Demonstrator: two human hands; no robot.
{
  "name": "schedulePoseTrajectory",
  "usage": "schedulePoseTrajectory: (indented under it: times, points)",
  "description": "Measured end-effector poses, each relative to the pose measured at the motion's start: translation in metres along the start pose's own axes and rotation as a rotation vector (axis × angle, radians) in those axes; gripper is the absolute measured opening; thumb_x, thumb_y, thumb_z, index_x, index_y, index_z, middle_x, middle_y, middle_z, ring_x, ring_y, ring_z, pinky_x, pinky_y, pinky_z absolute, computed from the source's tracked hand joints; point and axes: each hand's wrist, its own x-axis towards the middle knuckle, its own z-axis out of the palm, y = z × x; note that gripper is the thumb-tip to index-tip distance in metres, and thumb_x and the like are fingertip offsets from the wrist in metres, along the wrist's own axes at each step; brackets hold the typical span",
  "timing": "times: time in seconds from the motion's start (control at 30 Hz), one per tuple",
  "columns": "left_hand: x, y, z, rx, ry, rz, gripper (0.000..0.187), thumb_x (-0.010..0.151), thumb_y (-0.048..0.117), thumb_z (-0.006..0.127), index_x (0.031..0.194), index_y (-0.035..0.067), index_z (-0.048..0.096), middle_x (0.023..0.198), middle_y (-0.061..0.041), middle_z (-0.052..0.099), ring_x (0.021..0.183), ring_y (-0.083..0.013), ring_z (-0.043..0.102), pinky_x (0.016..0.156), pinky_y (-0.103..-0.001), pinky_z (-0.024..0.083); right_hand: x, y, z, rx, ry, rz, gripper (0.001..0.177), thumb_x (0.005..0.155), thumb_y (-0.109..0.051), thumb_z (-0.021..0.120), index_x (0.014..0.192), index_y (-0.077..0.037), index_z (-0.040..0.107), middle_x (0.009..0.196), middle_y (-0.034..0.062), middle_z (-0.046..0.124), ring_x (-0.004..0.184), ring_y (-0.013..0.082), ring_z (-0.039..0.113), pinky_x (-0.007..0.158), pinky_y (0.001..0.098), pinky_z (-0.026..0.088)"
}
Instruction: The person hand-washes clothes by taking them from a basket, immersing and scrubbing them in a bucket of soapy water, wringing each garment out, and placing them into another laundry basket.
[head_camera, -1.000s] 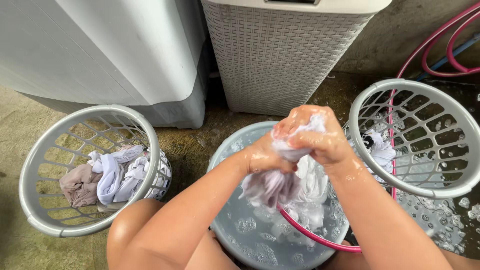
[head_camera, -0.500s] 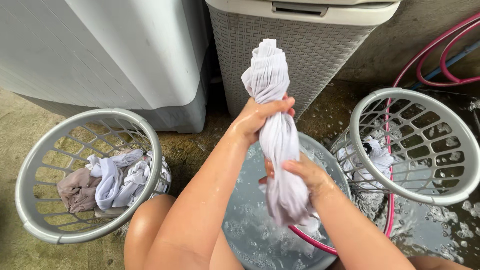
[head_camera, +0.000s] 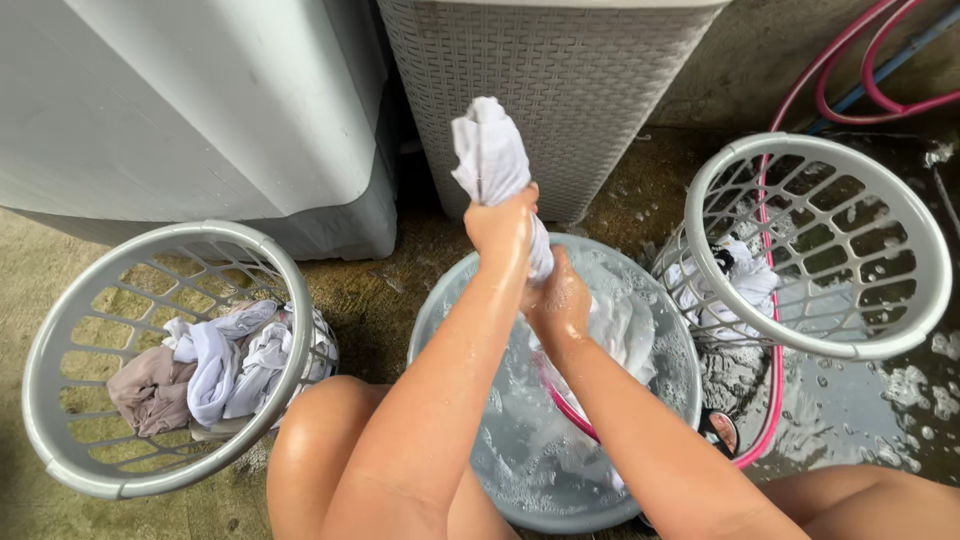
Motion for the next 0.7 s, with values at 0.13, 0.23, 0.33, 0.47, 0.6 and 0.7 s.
schedulePoseTrajectory:
  times: [0.13, 0.23, 0.33, 0.47, 0.6, 0.7]
  points:
    - [0.009, 0.016, -0.013, -0.396, -0.362, -0.083, 0.022, 0.069, -0.005, 0.081, 0.087, -0.010, 0.069, 0.071, -0.013, 0.068, 0.058, -0.0219, 0.063, 0.056, -0.036, 0.050, 0.016, 0.038, -0.012, 0.638, -0.414, 0.180, 0.074, 0.083, -0.027, 0.068, 0.151, -0.020, 0.038, 0.123, 0.0152, 0.071, 0.104, 0.0286, 0.072, 0.091, 0.0417, 0.057]
    - [-0.003, 0.026, -0.018, -0.473, -0.783, -0.089, 0.028, 0.068, -0.003, 0.081, 0.093, -0.004, 0.068, 0.077, -0.013, 0.068, 0.066, -0.0234, 0.067, 0.066, -0.037, 0.056, 0.024, 0.088, -0.041, 1.458, -0.734, 0.651, 0.101, 0.088, -0.069, 0.048, 0.150, 0.010, 0.047, 0.135, 0.0284, 0.070, 0.121, 0.0336, 0.070, 0.101, 0.0384, 0.052]
    - [-0.019, 0.030, -0.019, -0.482, -1.152, -0.093, 0.033, 0.068, -0.004, 0.081, 0.098, -0.001, 0.068, 0.086, -0.012, 0.069, 0.078, -0.0247, 0.070, 0.078, -0.039, 0.058, 0.003, 0.128, -0.012, 0.319, -0.611, -0.535, 0.072, 0.078, -0.009, 0.052, 0.148, -0.002, 0.038, 0.141, 0.0209, 0.055, 0.130, 0.0426, 0.054, 0.105, 0.0587, 0.043]
    - [-0.027, 0.041, -0.026, -0.487, -1.567, -0.070, 0.038, 0.077, 0.001, 0.085, 0.110, 0.003, 0.067, 0.090, -0.007, 0.068, 0.091, -0.0238, 0.070, 0.103, -0.042, 0.055, -0.016, 0.141, 0.031, 1.397, -0.725, 0.171, 0.052, 0.092, -0.031, 0.059, 0.139, -0.008, 0.052, 0.130, 0.0144, 0.064, 0.119, 0.0360, 0.062, 0.103, 0.0574, 0.049]
    - [-0.008, 0.058, -0.051, -0.406, -1.514, 0.062, 0.037, 0.077, 0.002, 0.087, 0.109, 0.003, 0.069, 0.094, -0.008, 0.070, 0.095, -0.0233, 0.070, 0.110, -0.048, 0.054, -0.002, 0.124, 0.024, 2.094, -0.679, 0.723, 0.051, 0.099, -0.041, 0.063, 0.137, -0.007, 0.062, 0.125, 0.0148, 0.070, 0.110, 0.0315, 0.068, 0.094, 0.0501, 0.054]
    - [0.012, 0.071, -0.073, -0.375, -1.303, 0.205, 0.039, 0.079, 0.002, 0.087, 0.112, 0.007, 0.068, 0.094, -0.006, 0.070, 0.099, -0.0213, 0.069, 0.116, -0.047, 0.052, 0.020, 0.095, -0.017, 1.848, -0.216, 0.913, 0.059, 0.093, -0.059, 0.066, 0.121, -0.007, 0.069, 0.118, 0.0131, 0.075, 0.108, 0.0285, 0.071, 0.101, 0.0457, 0.056]
